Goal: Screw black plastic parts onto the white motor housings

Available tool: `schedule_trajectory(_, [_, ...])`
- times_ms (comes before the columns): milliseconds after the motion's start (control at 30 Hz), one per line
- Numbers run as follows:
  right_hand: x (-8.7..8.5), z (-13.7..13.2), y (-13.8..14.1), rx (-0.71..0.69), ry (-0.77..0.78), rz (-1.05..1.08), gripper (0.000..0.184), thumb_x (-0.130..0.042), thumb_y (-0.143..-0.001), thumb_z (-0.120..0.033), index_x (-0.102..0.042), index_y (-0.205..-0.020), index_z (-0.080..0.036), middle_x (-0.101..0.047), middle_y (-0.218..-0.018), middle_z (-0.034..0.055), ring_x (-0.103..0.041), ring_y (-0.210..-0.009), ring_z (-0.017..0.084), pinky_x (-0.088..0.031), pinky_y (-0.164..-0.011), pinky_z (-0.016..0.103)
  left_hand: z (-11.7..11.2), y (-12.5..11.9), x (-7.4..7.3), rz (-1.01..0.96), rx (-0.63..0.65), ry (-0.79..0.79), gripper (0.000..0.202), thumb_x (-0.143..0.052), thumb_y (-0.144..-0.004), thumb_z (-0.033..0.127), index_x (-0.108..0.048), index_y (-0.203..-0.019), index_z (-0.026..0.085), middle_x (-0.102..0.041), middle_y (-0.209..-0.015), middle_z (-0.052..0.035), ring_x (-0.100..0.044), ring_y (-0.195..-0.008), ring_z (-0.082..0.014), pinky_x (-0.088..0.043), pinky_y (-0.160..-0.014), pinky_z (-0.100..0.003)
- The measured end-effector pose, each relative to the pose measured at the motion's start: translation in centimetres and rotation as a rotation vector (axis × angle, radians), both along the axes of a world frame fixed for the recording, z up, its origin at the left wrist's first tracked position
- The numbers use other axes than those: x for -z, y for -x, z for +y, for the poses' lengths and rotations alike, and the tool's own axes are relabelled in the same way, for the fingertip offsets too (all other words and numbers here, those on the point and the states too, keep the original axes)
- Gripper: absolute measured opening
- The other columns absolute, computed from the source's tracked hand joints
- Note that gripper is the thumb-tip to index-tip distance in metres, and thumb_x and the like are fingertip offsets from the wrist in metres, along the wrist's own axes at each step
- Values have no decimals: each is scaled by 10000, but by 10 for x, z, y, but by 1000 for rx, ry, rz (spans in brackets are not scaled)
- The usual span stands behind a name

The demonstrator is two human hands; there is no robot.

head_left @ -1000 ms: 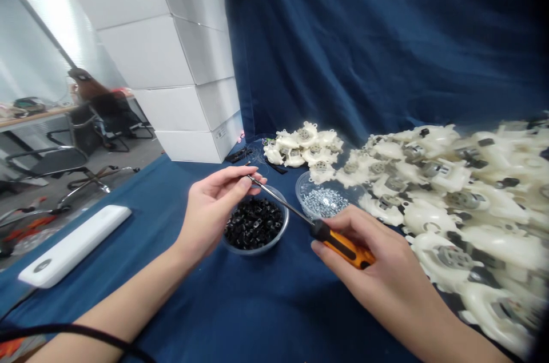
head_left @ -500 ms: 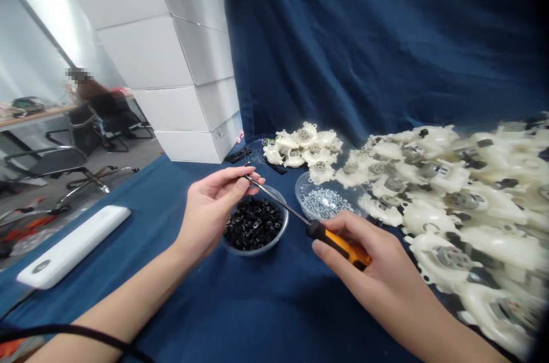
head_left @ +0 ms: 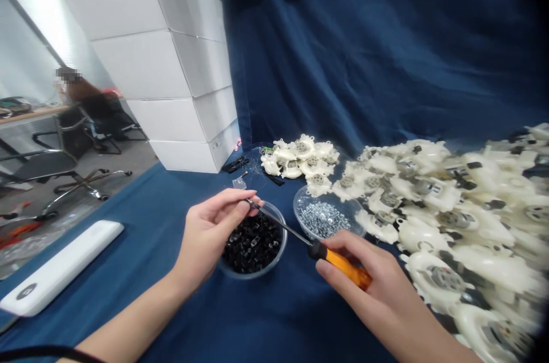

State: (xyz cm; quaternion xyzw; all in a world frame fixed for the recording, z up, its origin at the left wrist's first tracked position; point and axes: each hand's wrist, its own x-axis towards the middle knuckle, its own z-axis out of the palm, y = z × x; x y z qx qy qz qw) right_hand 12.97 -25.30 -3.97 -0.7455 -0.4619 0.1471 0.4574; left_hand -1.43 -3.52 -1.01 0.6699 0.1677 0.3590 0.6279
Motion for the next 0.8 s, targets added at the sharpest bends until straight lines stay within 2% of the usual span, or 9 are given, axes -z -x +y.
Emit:
schedule_trajectory(133, [1,-1,-2,-28,2,-5,331,-386,-1038,-423,-679,-1113,-288,-708,-821,8,-669,-702,137,-546,-672,232,3,-1,1,46,14,-49,154,-750,-870,269,-794,-1012,228,-773,-1017,-60,-733,-975,-178,-613,-880,-236])
schedule_trajectory(233, [6,1,-4,1,5,16,246,-531,-965,-459,-656,-1088,-287,-721,-889,7,-689,-735,143,-581,-685,225,6,-2,4,73,3,-16,164,-757,-862,271,-794,-1019,238,-773,-987,-49,-730,-912,-160,-618,-856,-228])
schedule_trajectory(333, [11,4,-6,22,27,-5,175,-662,-883,-388,-604,-982,-256,-691,-872,-5,-667,-688,118,-571,-633,191,8,-2,6,100,5,47,213,-762,-863,261,-776,-1076,264,-782,-962,-33,-731,-880,-126,-611,-838,-179])
schedule_trajectory(433, [14,4,-8,39,-15,-94,116,-624,-913,-359,-618,-912,-243,-681,-821,1,-651,-647,110,-554,-601,179,9,-2,6,111,16,82,246,-751,-876,248,-750,-1120,284,-789,-953,-26,-734,-911,-109,-600,-837,-138])
schedule_trajectory(567, [15,1,-9,74,-47,-145,259,-563,-961,-449,-721,-1080,-281,-770,-966,42,-737,-758,161,-603,-653,210,9,-1,7,81,17,50,197,-739,-886,226,-745,-1076,277,-787,-957,-25,-742,-967,-126,-602,-859,-147])
schedule_trajectory(667, [13,-1,-8,13,11,-31,343,-481,-999,-480,-736,-1109,-279,-765,-812,34,-720,-659,157,-605,-607,220,9,0,8,75,15,34,224,-735,-887,219,-734,-1105,269,-783,-963,-31,-745,-985,-145,-610,-878,-174])
schedule_trajectory(733, [11,-1,-7,1,41,44,310,-526,-974,-483,-709,-1102,-269,-747,-772,23,-710,-653,154,-590,-578,211,9,-1,8,87,26,27,245,-733,-889,223,-727,-1130,262,-782,-960,-36,-746,-975,-147,-613,-879,-183])
schedule_trajectory(800, [9,0,-5,26,57,77,247,-627,-914,-455,-661,-1053,-253,-739,-816,17,-698,-662,143,-561,-545,191,8,-1,7,93,32,16,248,-732,-891,225,-726,-1137,258,-784,-956,-36,-747,-950,-138,-613,-876,-180])
